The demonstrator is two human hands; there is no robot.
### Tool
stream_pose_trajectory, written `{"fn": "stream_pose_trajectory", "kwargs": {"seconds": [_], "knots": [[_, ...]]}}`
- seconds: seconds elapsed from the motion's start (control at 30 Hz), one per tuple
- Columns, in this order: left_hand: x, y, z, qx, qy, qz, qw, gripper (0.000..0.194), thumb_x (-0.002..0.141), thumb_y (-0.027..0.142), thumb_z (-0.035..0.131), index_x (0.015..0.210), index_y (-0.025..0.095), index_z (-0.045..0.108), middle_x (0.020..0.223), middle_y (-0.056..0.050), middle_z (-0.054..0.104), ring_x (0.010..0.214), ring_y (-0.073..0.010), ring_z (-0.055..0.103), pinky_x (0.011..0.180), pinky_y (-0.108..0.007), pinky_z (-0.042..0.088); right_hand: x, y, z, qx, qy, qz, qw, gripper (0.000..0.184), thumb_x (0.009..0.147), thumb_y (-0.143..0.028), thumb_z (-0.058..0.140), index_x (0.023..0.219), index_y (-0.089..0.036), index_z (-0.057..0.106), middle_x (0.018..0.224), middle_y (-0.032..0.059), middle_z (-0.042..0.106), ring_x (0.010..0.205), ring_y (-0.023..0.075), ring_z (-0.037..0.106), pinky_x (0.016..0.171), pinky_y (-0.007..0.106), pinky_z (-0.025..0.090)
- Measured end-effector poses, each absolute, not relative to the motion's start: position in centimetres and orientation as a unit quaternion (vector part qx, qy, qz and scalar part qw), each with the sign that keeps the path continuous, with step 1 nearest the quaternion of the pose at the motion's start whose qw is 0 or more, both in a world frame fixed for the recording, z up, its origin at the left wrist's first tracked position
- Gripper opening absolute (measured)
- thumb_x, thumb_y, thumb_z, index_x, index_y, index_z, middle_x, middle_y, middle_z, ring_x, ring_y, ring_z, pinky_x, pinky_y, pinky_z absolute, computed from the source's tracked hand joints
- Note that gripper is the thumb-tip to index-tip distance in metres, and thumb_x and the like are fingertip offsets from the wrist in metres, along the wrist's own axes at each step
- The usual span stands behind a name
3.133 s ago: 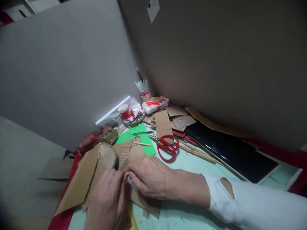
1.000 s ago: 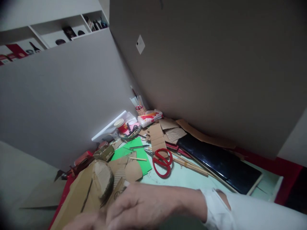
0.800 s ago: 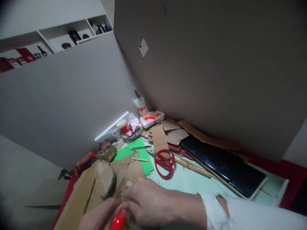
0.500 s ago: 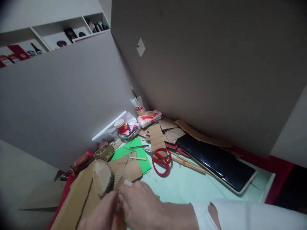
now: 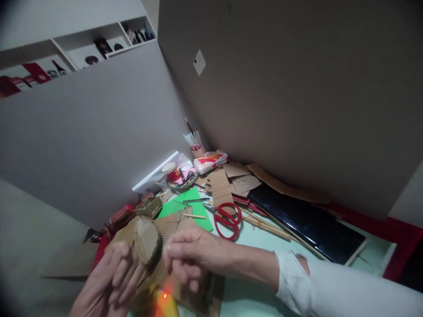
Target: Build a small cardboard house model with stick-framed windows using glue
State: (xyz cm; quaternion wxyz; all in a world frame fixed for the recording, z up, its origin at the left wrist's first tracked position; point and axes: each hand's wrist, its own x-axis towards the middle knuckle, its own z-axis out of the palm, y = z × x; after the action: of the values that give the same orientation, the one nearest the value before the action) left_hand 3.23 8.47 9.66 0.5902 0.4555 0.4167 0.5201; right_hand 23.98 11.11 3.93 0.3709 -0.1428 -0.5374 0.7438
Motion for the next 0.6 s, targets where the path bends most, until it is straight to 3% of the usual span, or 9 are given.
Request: {"fn": "stream_pose_trajectory", "kwargs": {"seconds": [0.13, 0.27, 0.43, 0.6], "knots": [[4.5, 8.0, 9.3, 0.419, 0.420, 0.505, 0.627, 0.034, 0.078, 0.047, 0.086, 0.078, 0.016, 0.073, 0.056, 0.011, 0.032, 0.052, -0.0063, 0.011, 0.043, -0.018, 0.019, 23.7, 11.0, 3.9, -0.127, -0.484, 0.754, 0.426, 0.041, 0.090, -0.055, 0.068, 0.099, -0.016, 0.058, 0.064, -0.0045, 0.063, 0.045, 0.0071, 0.043, 0.045, 0.019, 0.044], [5.1, 7.1, 8.7, 0.440, 0.439, 0.475, 0.623, 0.033, 0.087, 0.045, 0.078, 0.076, 0.018, 0.064, 0.055, 0.013, 0.024, 0.050, -0.0060, 0.011, 0.045, -0.018, 0.014, 23.8, 10.1, 4.5, -0.124, -0.492, 0.756, 0.413, 0.040, 0.092, -0.050, 0.069, 0.110, -0.019, 0.050, 0.080, 0.0010, 0.072, 0.052, 0.0084, 0.052, 0.053, 0.022, 0.050], [5.6, 6.5, 8.4, 0.475, 0.464, 0.454, 0.594, 0.041, 0.090, 0.056, 0.071, 0.075, 0.018, 0.064, 0.053, 0.012, 0.023, 0.047, -0.0063, 0.013, 0.046, -0.020, 0.013, 24.0, 8.7, 5.7, -0.188, -0.557, 0.716, 0.376, 0.033, 0.101, -0.049, 0.060, 0.090, -0.018, 0.054, 0.062, -0.0043, 0.063, 0.045, 0.0070, 0.052, 0.046, 0.017, 0.044], [5.7, 6.3, 7.9, 0.556, 0.505, 0.431, 0.500, 0.046, 0.082, 0.056, 0.079, 0.065, 0.018, 0.061, 0.057, 0.007, 0.038, 0.054, -0.0089, 0.026, 0.050, -0.025, 0.017, 24.1, 8.1, 6.2, -0.274, -0.628, 0.643, 0.343, 0.029, 0.099, -0.030, 0.058, 0.073, -0.017, 0.059, 0.058, -0.0028, 0.062, 0.041, 0.0065, 0.049, 0.041, 0.015, 0.040]]}}
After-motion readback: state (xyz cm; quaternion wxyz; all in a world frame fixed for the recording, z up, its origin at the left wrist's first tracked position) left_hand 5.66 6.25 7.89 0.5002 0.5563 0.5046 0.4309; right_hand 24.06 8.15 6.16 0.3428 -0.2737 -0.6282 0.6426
